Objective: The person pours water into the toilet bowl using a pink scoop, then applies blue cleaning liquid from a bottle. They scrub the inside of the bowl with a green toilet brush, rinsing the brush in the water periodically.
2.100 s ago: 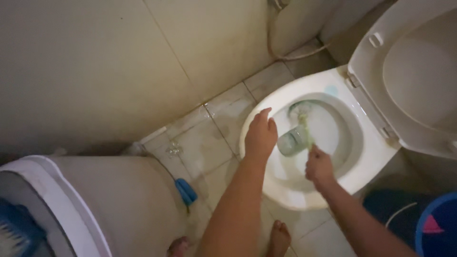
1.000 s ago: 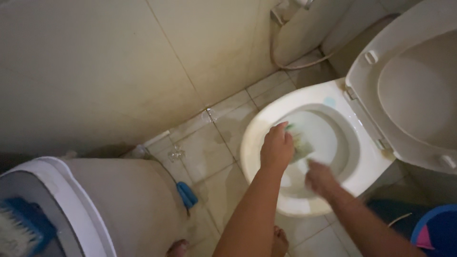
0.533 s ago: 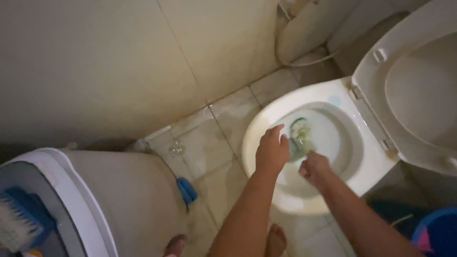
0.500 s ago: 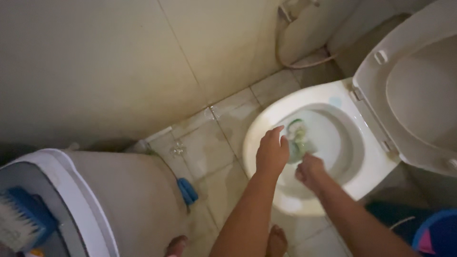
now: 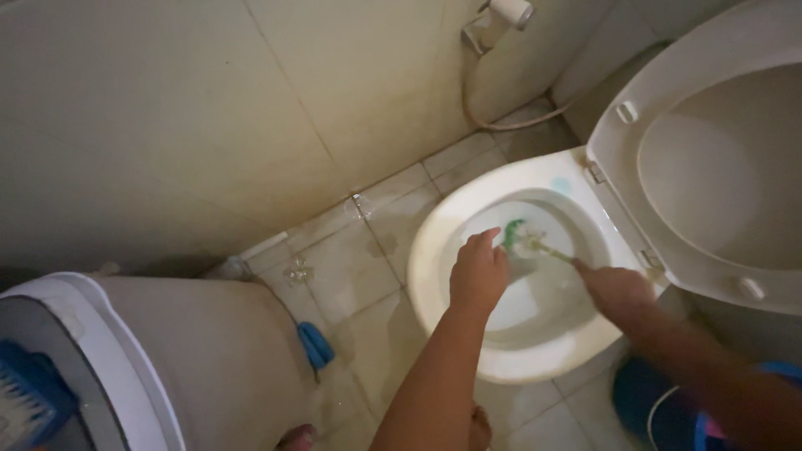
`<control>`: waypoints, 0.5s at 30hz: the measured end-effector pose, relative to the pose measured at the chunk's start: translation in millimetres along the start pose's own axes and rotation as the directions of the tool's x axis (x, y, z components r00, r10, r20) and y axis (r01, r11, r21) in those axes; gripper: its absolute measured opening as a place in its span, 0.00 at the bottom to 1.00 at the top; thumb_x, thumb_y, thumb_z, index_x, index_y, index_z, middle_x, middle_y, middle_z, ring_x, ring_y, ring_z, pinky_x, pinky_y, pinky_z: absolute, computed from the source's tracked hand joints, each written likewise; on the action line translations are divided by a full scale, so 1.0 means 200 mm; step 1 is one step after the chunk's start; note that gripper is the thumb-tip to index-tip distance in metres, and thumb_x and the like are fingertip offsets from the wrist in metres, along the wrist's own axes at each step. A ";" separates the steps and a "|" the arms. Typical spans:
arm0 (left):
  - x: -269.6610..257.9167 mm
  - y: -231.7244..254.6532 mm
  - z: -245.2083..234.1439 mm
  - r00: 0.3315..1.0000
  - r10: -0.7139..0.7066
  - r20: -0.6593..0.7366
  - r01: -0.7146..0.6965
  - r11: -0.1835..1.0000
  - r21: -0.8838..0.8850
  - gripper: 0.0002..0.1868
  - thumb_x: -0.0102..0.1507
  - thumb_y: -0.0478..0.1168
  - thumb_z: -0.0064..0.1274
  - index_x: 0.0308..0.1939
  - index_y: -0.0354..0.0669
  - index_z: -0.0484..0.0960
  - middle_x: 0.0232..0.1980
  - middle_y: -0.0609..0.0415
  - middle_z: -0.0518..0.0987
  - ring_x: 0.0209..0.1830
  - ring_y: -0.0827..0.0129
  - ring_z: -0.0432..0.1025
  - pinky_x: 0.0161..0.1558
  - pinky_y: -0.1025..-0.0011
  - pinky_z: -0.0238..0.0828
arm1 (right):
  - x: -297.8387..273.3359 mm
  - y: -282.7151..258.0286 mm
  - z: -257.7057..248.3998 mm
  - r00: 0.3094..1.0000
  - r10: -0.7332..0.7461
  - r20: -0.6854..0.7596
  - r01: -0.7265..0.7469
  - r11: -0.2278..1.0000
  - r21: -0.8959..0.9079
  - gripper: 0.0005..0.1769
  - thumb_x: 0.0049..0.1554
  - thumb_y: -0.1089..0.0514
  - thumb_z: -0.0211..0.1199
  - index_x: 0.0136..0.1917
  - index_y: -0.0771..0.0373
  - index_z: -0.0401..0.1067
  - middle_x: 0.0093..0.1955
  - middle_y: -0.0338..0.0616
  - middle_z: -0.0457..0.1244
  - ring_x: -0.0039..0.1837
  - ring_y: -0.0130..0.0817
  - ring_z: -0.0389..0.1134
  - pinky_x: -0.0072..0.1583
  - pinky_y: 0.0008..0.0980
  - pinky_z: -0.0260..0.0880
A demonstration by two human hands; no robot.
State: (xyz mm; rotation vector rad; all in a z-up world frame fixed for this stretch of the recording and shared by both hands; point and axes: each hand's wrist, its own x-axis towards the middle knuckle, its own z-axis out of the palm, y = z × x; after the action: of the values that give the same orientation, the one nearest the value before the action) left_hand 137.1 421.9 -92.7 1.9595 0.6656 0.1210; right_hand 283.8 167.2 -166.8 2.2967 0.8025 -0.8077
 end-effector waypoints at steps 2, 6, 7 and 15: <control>-0.01 -0.01 -0.01 1.000 0.022 0.014 -0.022 0.999 0.024 0.20 0.67 0.41 0.44 0.63 0.47 0.76 0.63 0.46 0.76 0.61 0.49 0.70 0.60 0.54 0.67 | -0.04 0.01 0.11 0.999 -0.039 0.001 0.039 0.996 0.083 0.34 0.63 0.55 0.53 0.80 0.42 0.48 0.56 0.51 0.69 0.52 0.41 0.74 0.50 0.40 0.78; -0.04 -0.08 -0.03 0.996 0.092 -0.023 -0.091 0.995 0.051 0.20 0.66 0.42 0.47 0.62 0.47 0.77 0.62 0.46 0.76 0.62 0.49 0.69 0.61 0.54 0.67 | -0.15 -0.01 0.43 0.990 -0.138 0.016 0.130 0.961 0.245 0.30 0.59 0.55 0.58 0.74 0.44 0.61 0.58 0.48 0.70 0.56 0.41 0.74 0.56 0.42 0.75; -0.04 -0.10 -0.04 0.997 0.075 -0.011 -0.074 0.996 0.053 0.20 0.66 0.42 0.47 0.63 0.47 0.76 0.62 0.45 0.76 0.61 0.48 0.69 0.60 0.54 0.67 | -0.17 -0.04 0.47 0.982 -0.185 0.033 0.169 0.944 0.285 0.29 0.59 0.56 0.58 0.73 0.44 0.62 0.58 0.48 0.70 0.56 0.41 0.74 0.57 0.42 0.75; -0.06 -0.15 -0.10 0.989 0.125 -0.073 -0.118 0.989 0.084 0.20 0.66 0.43 0.48 0.63 0.49 0.77 0.60 0.46 0.77 0.60 0.49 0.70 0.60 0.54 0.68 | -0.20 -0.04 0.24 0.995 -0.039 0.089 0.013 0.963 0.268 0.22 0.57 0.55 0.61 0.65 0.51 0.74 0.59 0.48 0.71 0.62 0.44 0.72 0.65 0.45 0.71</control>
State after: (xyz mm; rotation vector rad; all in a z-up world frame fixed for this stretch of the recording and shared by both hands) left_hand 107.1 442.2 -106.2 2.0813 0.6097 0.2509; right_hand 236.3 126.7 -174.4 2.4639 0.7196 -1.0851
